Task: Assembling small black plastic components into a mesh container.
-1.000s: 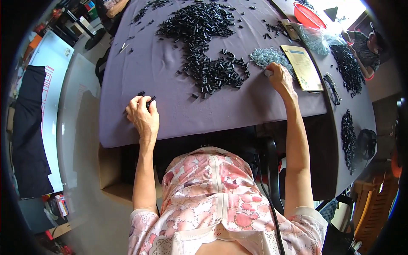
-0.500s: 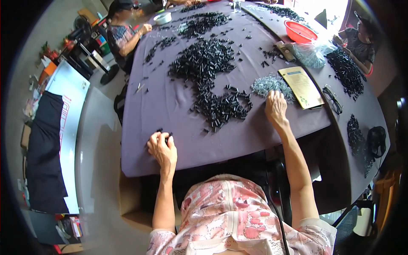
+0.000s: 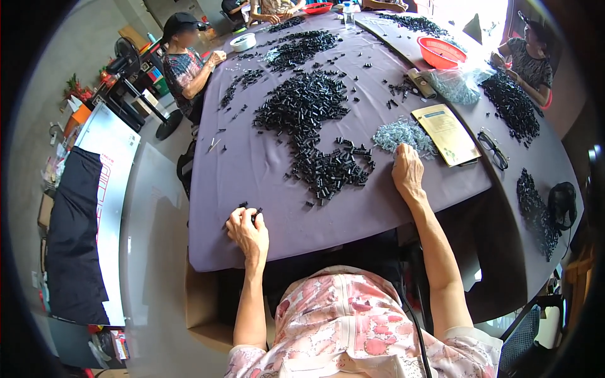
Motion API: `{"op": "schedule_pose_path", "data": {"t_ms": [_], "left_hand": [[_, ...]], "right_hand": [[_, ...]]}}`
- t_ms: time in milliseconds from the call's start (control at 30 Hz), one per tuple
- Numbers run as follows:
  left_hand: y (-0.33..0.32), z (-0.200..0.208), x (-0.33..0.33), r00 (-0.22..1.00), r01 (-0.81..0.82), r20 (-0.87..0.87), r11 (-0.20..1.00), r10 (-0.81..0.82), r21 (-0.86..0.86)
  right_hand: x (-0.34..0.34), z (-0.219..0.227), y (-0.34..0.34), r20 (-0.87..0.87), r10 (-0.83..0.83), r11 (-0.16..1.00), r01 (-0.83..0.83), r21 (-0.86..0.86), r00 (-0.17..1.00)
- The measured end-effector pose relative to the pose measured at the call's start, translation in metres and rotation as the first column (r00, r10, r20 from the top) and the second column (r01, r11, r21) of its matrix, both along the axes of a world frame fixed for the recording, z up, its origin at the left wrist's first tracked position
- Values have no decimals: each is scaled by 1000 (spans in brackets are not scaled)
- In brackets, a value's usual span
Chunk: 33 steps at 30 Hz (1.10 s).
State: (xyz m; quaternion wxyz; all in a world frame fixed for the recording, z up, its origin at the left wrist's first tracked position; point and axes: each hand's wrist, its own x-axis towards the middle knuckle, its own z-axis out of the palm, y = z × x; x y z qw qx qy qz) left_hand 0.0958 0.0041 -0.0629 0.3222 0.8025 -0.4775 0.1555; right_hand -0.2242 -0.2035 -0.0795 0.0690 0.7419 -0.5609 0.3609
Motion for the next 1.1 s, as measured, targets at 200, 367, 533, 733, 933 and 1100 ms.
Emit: {"op": "schedule_pose_path", "data": {"t_ms": [200,367,533,733,933,1100], "left_hand": [[3,-2,0,1000,-6,-15,1000,6,1],[7,-1,-1,1000,-3,-15,1000,4,4],[6,-1,1,1000,8,-15,999,-8,-32],[-3,-3,3,998,0,69,999,3,-43],[-8,6,-8,974,225,62,967,-219,-123],[-42,7,-20,925,376,-7,919,-379,-118]], "right_hand": [[-3,2,5,71,24,1000,-24,6,997],[-6,6,13,110,10,998,-17,67,994],[15,24,11,246,126,987,-146,65,961],[62,73,36,441,404,889,-457,15,802],[81,59,59,507,452,819,-566,89,734],[73,31,61,612,404,831,-553,66,680]]}}
